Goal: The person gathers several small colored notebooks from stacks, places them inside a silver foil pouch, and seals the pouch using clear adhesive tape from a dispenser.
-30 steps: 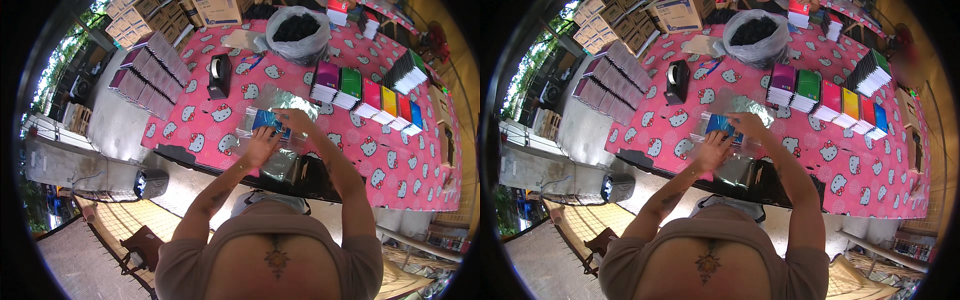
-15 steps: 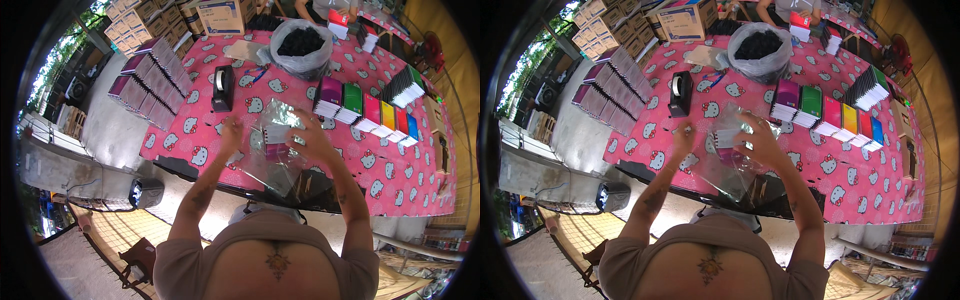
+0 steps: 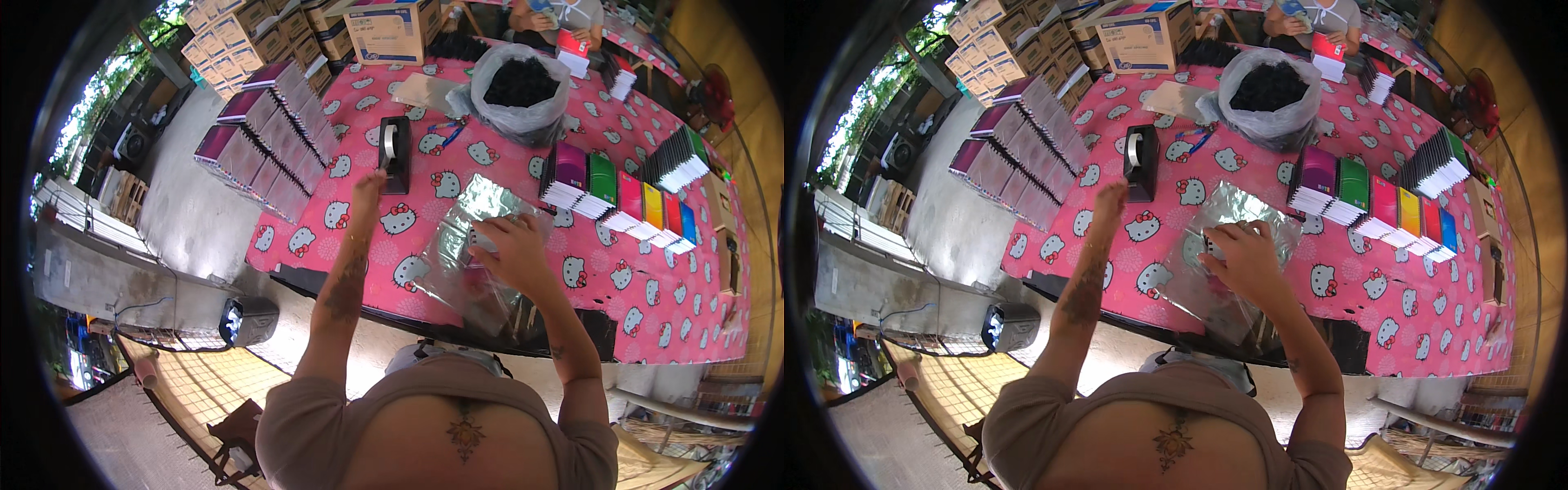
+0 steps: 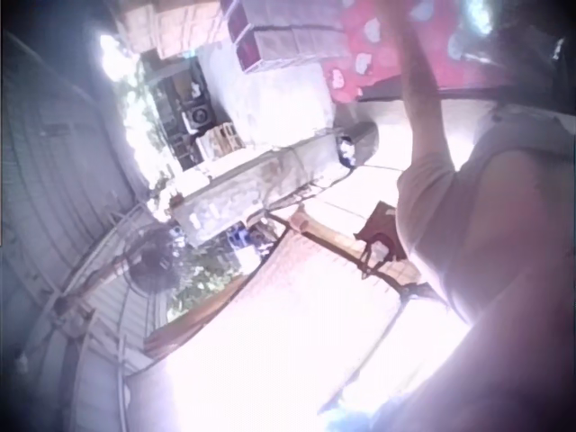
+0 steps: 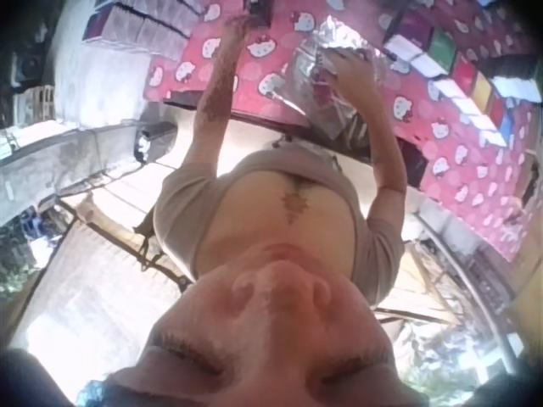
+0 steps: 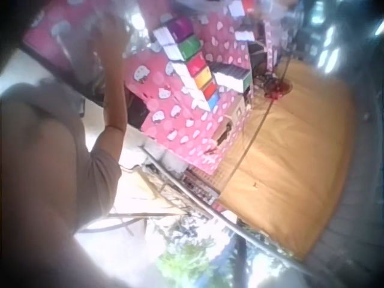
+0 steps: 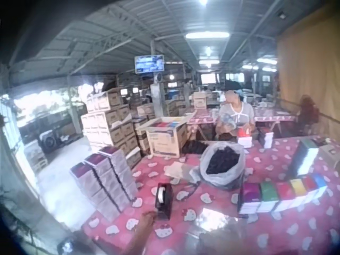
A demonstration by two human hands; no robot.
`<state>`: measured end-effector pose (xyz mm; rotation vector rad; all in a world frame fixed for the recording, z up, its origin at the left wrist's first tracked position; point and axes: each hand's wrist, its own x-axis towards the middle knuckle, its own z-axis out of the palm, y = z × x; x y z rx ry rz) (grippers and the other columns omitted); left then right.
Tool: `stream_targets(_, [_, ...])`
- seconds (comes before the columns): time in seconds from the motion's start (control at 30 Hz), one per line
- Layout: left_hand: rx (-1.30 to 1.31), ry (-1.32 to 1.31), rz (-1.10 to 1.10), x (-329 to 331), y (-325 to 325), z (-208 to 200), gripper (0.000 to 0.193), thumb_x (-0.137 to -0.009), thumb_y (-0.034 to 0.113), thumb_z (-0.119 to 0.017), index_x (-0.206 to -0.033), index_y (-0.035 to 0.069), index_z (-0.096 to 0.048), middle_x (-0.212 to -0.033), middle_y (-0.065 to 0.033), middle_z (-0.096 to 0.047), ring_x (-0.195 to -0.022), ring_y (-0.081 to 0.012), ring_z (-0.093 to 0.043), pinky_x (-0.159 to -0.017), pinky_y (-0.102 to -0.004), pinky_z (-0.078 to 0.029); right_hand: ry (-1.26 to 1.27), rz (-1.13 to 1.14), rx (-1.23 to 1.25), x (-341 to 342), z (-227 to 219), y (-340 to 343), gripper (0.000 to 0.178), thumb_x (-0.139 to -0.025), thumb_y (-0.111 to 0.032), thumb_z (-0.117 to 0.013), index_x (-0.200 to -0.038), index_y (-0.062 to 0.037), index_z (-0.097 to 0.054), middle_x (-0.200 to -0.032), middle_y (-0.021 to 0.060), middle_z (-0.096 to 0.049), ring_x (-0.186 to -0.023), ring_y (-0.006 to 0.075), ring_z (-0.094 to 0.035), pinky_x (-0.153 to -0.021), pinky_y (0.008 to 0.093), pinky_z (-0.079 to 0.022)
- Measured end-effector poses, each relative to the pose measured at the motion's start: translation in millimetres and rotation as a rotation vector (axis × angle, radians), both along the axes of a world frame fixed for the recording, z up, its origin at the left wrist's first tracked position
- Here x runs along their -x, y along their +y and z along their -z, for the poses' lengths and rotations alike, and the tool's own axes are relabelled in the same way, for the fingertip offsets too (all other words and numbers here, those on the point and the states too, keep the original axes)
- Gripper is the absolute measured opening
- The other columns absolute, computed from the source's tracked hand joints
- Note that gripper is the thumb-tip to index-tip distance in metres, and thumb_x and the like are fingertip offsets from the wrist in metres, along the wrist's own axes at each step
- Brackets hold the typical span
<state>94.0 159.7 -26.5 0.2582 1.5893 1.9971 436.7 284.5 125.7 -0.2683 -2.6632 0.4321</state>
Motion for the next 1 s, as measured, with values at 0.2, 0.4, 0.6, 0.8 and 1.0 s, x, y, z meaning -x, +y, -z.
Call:
stream_targets(0.2, [0.752, 0.977, -0.071, 2, -17, -15, 0.016, -0.081, 0.02, -0.07, -0.091, 0.009, -0.075, -0.078, -0.0147, -0.072, -0.069, -0.0275, -0.07, -0.064, -0.0361, -0.055, -0.143, 0.012, 0.013, 5, -1, -7, 0.043, -0.085, -0.037, -0.071, -0.117, -0.0096, -0.069, -0.11, 0.0075, -0.073, -0.1, 0.0239, -0.067, -0.1, 0.0474, -0.039])
stream_targets(0.4, [0.552, 0.622, -0.113, -20, -12, -16, 0.017, -0.083, 0.021, -0.069, -0.096, 0.011, -0.075, -0.084, -0.0109, -0.074, -0.075, -0.0249, -0.071, -0.066, -0.0422, -0.054, -0.064, 0.046, -0.011, -1, 2, -10, 0.042, -0.084, -0.036, -0.071, -0.117, -0.0108, -0.068, -0.108, 0.0057, -0.073, -0.097, 0.0245, -0.067, -0.1, 0.0461, -0.037])
stream_targets(0.6, [0.111, -0.06, -0.029, 0, -18, 19, 0.019, -0.089, 0.026, -0.069, -0.101, 0.012, -0.072, -0.092, -0.0027, -0.071, -0.08, -0.0204, -0.07, -0.067, -0.0449, -0.056, -0.08, 0.068, -0.003, -2, -1, -13, 0.043, -0.085, -0.037, -0.071, -0.12, -0.0117, -0.068, -0.112, 0.0061, -0.072, -0.103, 0.0251, -0.066, -0.101, 0.047, -0.037])
stream_targets(0.8, [1.156, 1.049, 0.066, -14, 3, -41, 0.014, -0.084, 0.009, -0.073, -0.097, 0.003, -0.072, -0.079, -0.0097, -0.071, -0.075, -0.0158, -0.07, -0.069, -0.0327, -0.057, -0.138, 0.117, 0.025, -5, 6, -9, 0.044, -0.085, -0.039, -0.071, -0.119, -0.0119, -0.068, -0.112, 0.0067, -0.072, -0.103, 0.0248, -0.066, -0.101, 0.0475, -0.038])
stream_targets(1.0, [-0.168, 0.496, 0.727, -109, -9, -80, 0.023, -0.086, -0.001, -0.071, -0.109, 0.003, -0.07, -0.095, -0.0043, -0.068, -0.094, -0.0114, -0.064, -0.082, -0.0274, -0.051, -0.166, 0.095, -0.018, 5, 1, -16, 0.042, -0.083, -0.04, -0.072, -0.116, -0.0149, -0.07, -0.107, 0.0058, -0.073, -0.1, 0.0246, -0.067, -0.101, 0.0464, -0.037])
